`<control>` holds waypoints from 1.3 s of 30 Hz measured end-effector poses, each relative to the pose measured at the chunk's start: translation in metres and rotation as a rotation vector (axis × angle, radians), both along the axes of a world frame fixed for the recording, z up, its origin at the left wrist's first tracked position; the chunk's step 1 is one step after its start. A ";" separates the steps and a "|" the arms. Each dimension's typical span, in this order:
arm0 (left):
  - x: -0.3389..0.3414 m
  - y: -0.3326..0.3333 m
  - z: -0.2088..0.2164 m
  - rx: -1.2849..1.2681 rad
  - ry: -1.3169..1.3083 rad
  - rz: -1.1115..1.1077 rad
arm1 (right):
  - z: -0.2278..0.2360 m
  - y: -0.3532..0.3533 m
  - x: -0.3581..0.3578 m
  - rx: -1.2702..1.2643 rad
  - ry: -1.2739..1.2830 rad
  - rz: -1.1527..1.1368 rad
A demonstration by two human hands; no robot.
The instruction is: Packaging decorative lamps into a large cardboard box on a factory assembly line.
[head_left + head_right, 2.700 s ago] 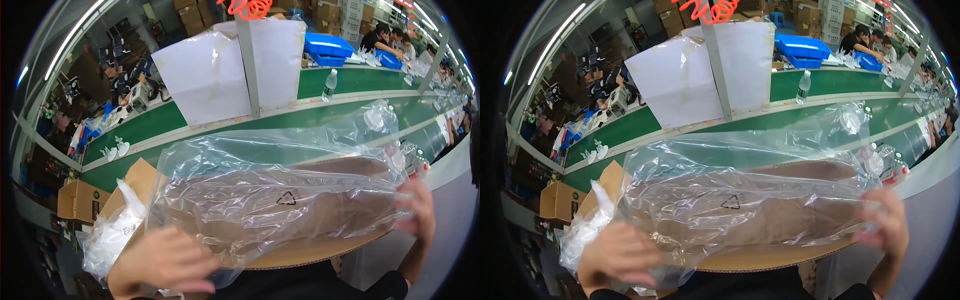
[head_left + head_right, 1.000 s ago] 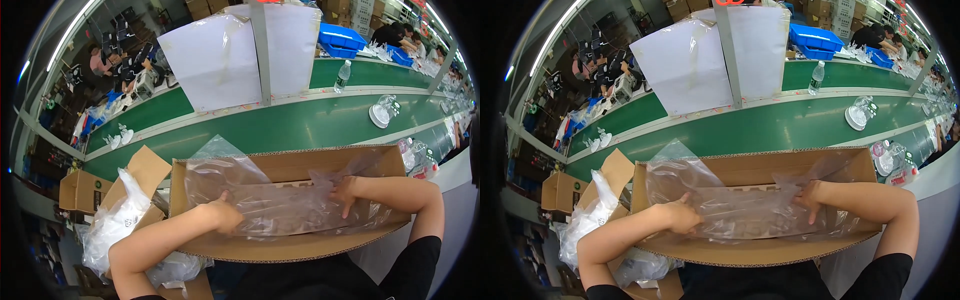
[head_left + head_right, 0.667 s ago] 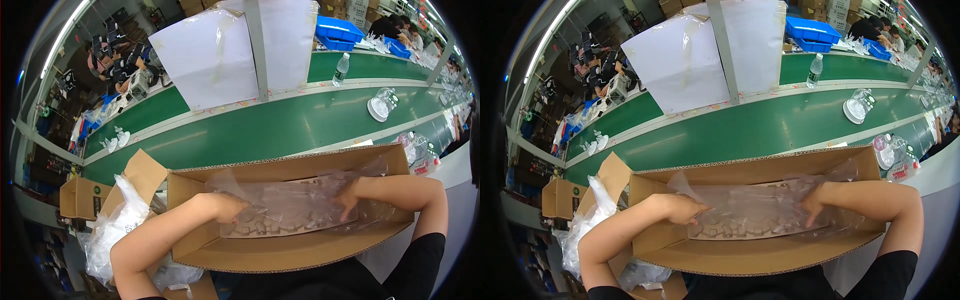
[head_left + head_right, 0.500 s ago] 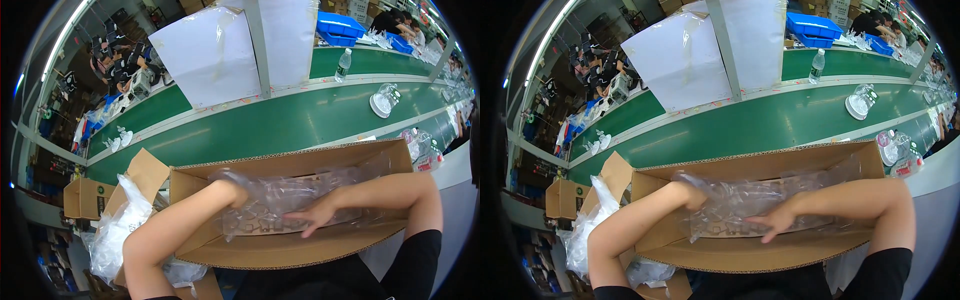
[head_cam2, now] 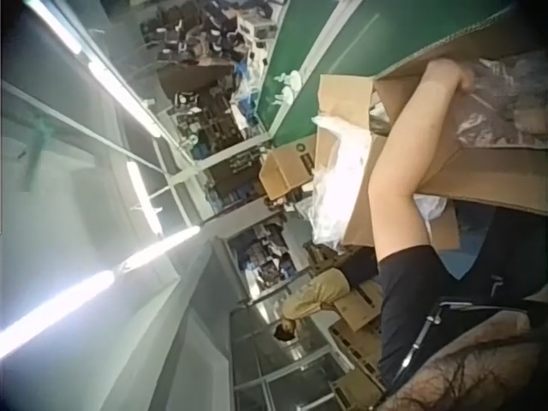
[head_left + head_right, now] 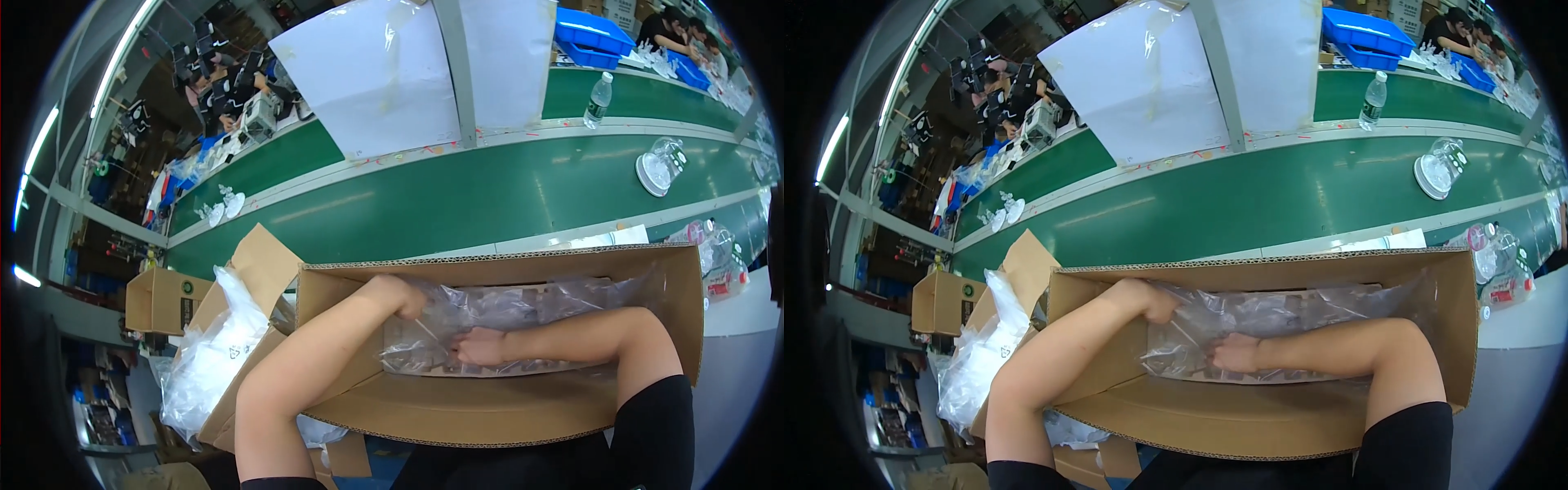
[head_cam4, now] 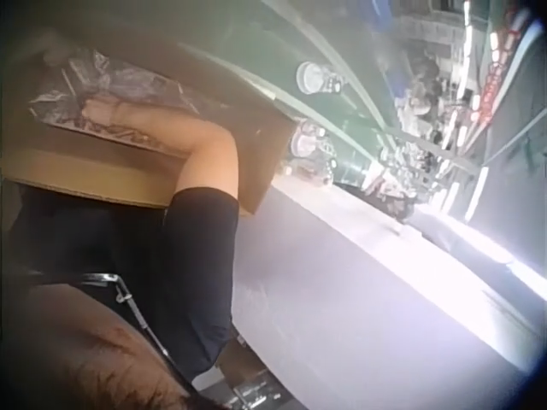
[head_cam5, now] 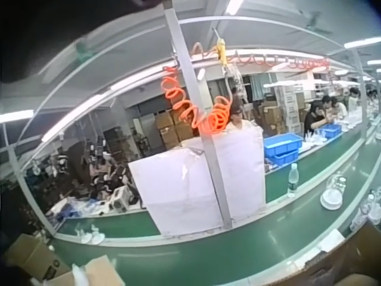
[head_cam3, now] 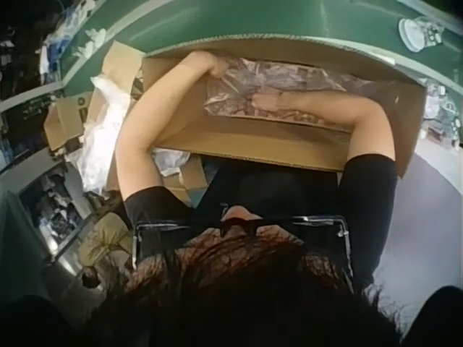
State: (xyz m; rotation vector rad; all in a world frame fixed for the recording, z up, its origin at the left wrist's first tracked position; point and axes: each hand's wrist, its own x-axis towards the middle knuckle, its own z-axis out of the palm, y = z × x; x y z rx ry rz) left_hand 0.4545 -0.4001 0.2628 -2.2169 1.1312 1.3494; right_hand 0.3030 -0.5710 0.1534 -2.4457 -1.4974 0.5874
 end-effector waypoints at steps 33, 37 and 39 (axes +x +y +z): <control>-0.009 -0.035 -0.045 0.283 0.100 0.042 | -0.044 0.147 0.007 0.299 0.262 -0.278; -0.013 -0.019 -0.047 0.216 0.046 0.047 | -0.043 0.147 0.004 0.275 0.346 -0.291; -0.015 -0.011 -0.047 0.184 0.020 0.046 | -0.029 0.142 0.001 0.270 0.371 -0.336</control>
